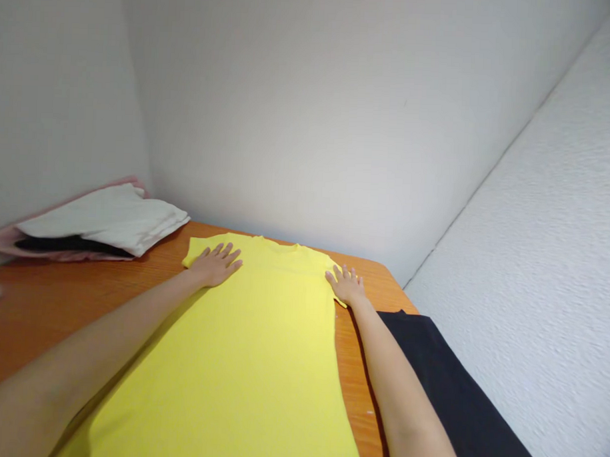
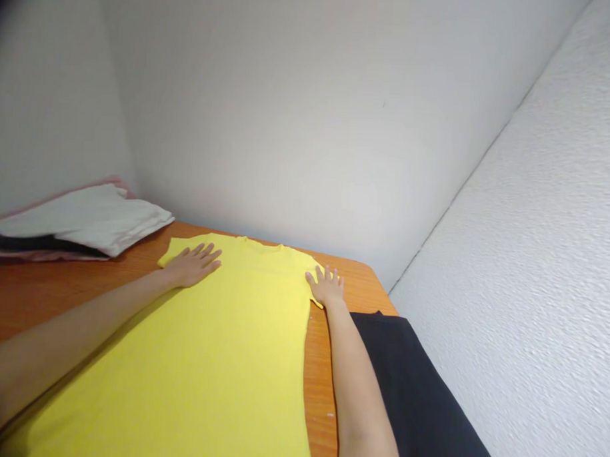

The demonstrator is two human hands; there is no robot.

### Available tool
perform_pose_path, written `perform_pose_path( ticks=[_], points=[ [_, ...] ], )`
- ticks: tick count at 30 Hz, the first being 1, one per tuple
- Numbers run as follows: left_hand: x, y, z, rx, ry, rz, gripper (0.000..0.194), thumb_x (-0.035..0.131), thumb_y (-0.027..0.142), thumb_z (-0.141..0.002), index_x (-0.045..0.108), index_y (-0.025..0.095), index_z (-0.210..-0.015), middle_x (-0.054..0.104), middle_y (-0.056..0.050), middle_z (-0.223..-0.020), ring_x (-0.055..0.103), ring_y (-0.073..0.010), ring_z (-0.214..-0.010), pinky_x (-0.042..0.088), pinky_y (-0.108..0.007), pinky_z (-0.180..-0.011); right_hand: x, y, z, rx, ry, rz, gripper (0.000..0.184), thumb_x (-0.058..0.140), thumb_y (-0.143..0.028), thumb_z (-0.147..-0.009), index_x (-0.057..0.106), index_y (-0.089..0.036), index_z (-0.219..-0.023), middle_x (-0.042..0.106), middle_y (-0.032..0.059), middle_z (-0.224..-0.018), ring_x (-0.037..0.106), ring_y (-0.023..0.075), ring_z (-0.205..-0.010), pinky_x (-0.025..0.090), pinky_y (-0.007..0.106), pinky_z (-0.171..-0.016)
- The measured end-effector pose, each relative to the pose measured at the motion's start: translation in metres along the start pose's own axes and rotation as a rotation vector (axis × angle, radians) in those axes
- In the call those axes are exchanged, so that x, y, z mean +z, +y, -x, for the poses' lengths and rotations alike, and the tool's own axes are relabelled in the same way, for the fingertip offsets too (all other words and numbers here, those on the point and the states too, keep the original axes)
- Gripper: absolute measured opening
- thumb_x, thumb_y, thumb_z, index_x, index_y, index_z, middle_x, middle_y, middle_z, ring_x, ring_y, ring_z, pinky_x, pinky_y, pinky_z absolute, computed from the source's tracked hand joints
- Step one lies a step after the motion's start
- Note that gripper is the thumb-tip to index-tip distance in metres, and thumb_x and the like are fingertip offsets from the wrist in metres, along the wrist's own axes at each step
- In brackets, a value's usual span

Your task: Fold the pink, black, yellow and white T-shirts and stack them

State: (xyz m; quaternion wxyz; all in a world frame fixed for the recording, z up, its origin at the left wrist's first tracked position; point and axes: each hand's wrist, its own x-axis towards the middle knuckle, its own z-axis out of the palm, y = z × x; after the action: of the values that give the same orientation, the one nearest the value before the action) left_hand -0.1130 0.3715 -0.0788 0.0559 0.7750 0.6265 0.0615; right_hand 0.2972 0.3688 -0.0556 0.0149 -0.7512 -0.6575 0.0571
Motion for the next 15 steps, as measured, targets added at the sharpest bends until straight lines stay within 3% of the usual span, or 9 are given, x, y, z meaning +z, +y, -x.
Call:
perform_pose_path(
  ticks=[4,6,9,11,13,15],
  points=[
    [-0.026,0.036,0.02,0.047,0.148,-0.069,0.059,0.034,0.039,-0.098,0.036,0.008,-0.148,0.02,-0.017,-0.161,0.011,-0.0318,-0.15,-0.003,-0.055,-0.119,0.0,0.001,0.005,0.02,0.08,-0.024,0.073,0.014,-0.064,-0.096,0.03,-0.021,-0.153,0.02,0.0058,-0.161,0.011,0.0277,-0.149,0.01,0.047,-0.119],
    [-0.041,0.07,0.048,0.129,0.21,-0.073,0.055,0.035,0.037,-0.098,0.043,0.007,-0.144,0.029,-0.018,-0.158,0.02,-0.0301,-0.148,0.003,-0.052,-0.121,-0.002,0.002,0.007,0.063,0.147,-0.036,0.072,0.015,-0.058,-0.098,0.031,-0.012,-0.152,0.024,0.0126,-0.159,0.016,0.0276,-0.148,0.015,0.044,-0.118],
    [-0.058,0.137,0.123,0.369,0.281,-0.004,0.045,0.038,0.036,-0.098,0.056,0.011,-0.131,0.054,-0.017,-0.14,0.049,-0.0287,-0.131,0.03,-0.05,-0.115,-0.004,0.004,0.011,0.157,0.24,-0.054,0.065,0.023,-0.044,-0.099,0.036,-0.002,-0.147,0.034,0.0232,-0.152,0.026,0.0324,-0.143,0.022,0.044,-0.114],
    [-0.058,0.185,0.184,0.567,0.33,0.057,0.039,0.041,0.035,-0.098,0.058,0.019,-0.129,0.063,-0.011,-0.13,0.057,-0.0238,-0.12,0.04,-0.044,-0.109,-0.006,0.004,0.013,0.198,0.276,-0.064,0.06,0.029,-0.038,-0.097,0.041,-0.001,-0.142,0.039,0.0266,-0.146,0.03,0.0351,-0.139,0.025,0.046,-0.112],
    [-0.044,0.228,0.239,0.721,0.457,0.094,0.036,0.049,0.036,-0.095,0.058,0.023,-0.128,0.064,-0.006,-0.13,0.057,-0.0197,-0.121,0.038,-0.039,-0.112,-0.007,0.003,0.016,0.207,0.293,-0.074,0.056,0.034,-0.035,-0.095,0.046,0.0,-0.138,0.043,0.0276,-0.143,0.031,0.036,-0.138,0.026,0.047,-0.111],
    [-0.021,0.261,0.274,0.736,0.582,0.052,0.031,0.051,0.022,-0.094,0.059,0.025,-0.124,0.066,-0.002,-0.128,0.056,-0.0131,-0.122,0.038,-0.034,-0.113,-0.008,0.001,0.019,0.201,0.299,-0.082,0.054,0.039,-0.034,-0.093,0.05,0.0,-0.134,0.046,0.0278,-0.14,0.032,0.0361,-0.136,0.026,0.046,-0.11]
  ],
)
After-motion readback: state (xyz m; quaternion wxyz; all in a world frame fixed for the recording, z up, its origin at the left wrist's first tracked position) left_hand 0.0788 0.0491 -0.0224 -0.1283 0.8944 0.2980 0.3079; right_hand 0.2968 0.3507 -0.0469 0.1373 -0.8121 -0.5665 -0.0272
